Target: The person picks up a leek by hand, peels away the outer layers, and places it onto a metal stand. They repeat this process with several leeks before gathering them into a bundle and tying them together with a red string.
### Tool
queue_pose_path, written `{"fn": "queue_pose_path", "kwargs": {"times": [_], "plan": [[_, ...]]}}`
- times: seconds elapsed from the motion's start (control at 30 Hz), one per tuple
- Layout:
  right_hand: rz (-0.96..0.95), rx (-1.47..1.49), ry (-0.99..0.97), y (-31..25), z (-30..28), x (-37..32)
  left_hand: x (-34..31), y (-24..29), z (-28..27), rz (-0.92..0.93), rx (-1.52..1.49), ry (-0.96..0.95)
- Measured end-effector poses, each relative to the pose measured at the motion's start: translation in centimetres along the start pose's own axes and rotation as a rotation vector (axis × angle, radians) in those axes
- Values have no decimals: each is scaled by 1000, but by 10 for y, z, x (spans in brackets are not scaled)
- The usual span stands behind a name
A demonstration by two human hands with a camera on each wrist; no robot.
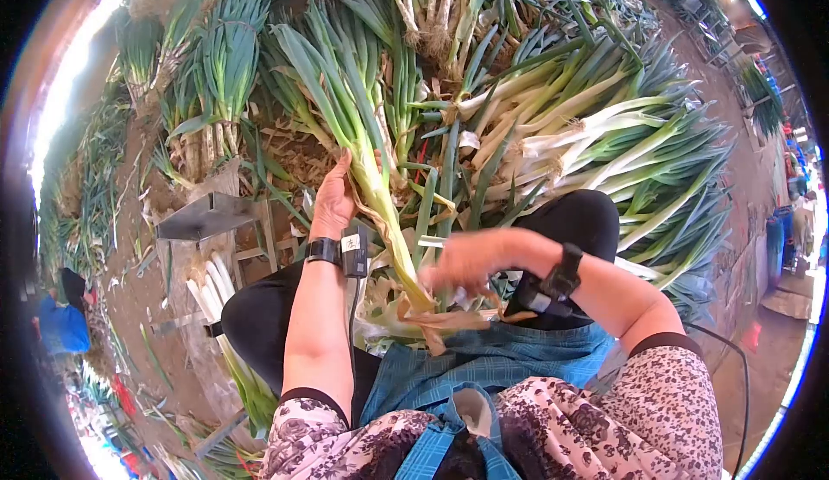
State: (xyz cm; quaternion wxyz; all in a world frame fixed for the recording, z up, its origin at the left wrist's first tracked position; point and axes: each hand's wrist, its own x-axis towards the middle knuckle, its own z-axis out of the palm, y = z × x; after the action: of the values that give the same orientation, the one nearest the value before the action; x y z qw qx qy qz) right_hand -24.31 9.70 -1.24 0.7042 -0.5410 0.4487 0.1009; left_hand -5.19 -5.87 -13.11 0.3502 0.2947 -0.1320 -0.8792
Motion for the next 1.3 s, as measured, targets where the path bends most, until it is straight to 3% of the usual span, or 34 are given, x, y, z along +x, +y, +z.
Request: {"fn": "queue_pose_path", "kwargs": {"times": [0.03, 0.07, 0.1, 0.13, 0.17, 0.33, 0.37, 0.4, 0.47, 0.53, 0.57, 0.6, 0.67, 0.73, 0.8, 0.9, 0.97, 1.0, 1.03, 1.1, 1.13, 1.17, 1.2, 1.23, 1.27, 1.3], "plan": [[-103, 115, 353, -2, -10, -7, -1, -2, 4, -6, -15, -29], [-81, -3, 724, 23, -30, 18, -1, -5, 11, -13, -30, -61], [-148, -117, 1161, 11, -36, 16, -10, -9, 28, -16, -47, -32], [-199, -159, 1322, 7, -48, 23, -11, -12, 38, -14, -35, -37], [-244, 14, 1309, -1, -59, 26, -14, -17, 45, 22, -33, -39], [-326, 138, 1214, -28, -75, 25, -24, -36, 88, 135, -53, 74], [-311, 225, 1297, -18, -77, 32, -25, -42, 76, 286, 229, -69], [-294, 316, 1378, -6, -80, 43, -24, -41, 80, 288, 239, -68], [-359, 386, 1304, 13, -74, 64, -24, -41, 91, 178, -92, 116], [-378, 782, 1016, -4, -50, 52, -22, -41, 86, 172, -48, 145], [-538, 691, 1085, 0, -51, 57, -18, -43, 79, 179, -36, 156], [-537, 705, 1081, 3, -58, 58, -21, -44, 80, 187, -25, 173], [-327, 315, 1139, 8, -82, 56, -26, -55, 85, 173, -46, 281], [-327, 447, 1067, 11, -91, 54, -36, -66, 89, 360, 204, 358], [-295, 529, 1117, 5, -94, 41, -47, -82, 81, 386, 150, 438], [-397, 719, 1085, 6, -99, 30, -79, -115, 37, 340, 57, 427], [-495, 731, 973, 16, -104, 27, -105, -130, 19, -49, 162, 607], [-493, 734, 968, 13, -100, 24, -108, -122, 23, -50, 161, 613], [-567, 859, 871, 12, -96, 19, -108, -107, 25, -36, 584, 679], [-699, 1012, 694, 10, -92, 16, -94, -81, 24, 167, 943, 666], [-701, 1010, 694, 16, -95, 21, -92, -69, 45, 231, 866, 541], [-834, 833, 737, 25, -99, 30, -91, -57, 67, 281, 778, 413], [-874, 741, 782, 25, -96, 29, -99, -43, 114, 212, 683, 224], [-913, 650, 831, 25, -93, 29, -88, -43, 121, 215, 686, 226], [-950, 561, 882, 26, -90, 28, -74, -46, 127, 86, 475, 142], [-766, 340, 957, 5, -77, -3, -64, -48, 130, -46, 263, 59]]}}
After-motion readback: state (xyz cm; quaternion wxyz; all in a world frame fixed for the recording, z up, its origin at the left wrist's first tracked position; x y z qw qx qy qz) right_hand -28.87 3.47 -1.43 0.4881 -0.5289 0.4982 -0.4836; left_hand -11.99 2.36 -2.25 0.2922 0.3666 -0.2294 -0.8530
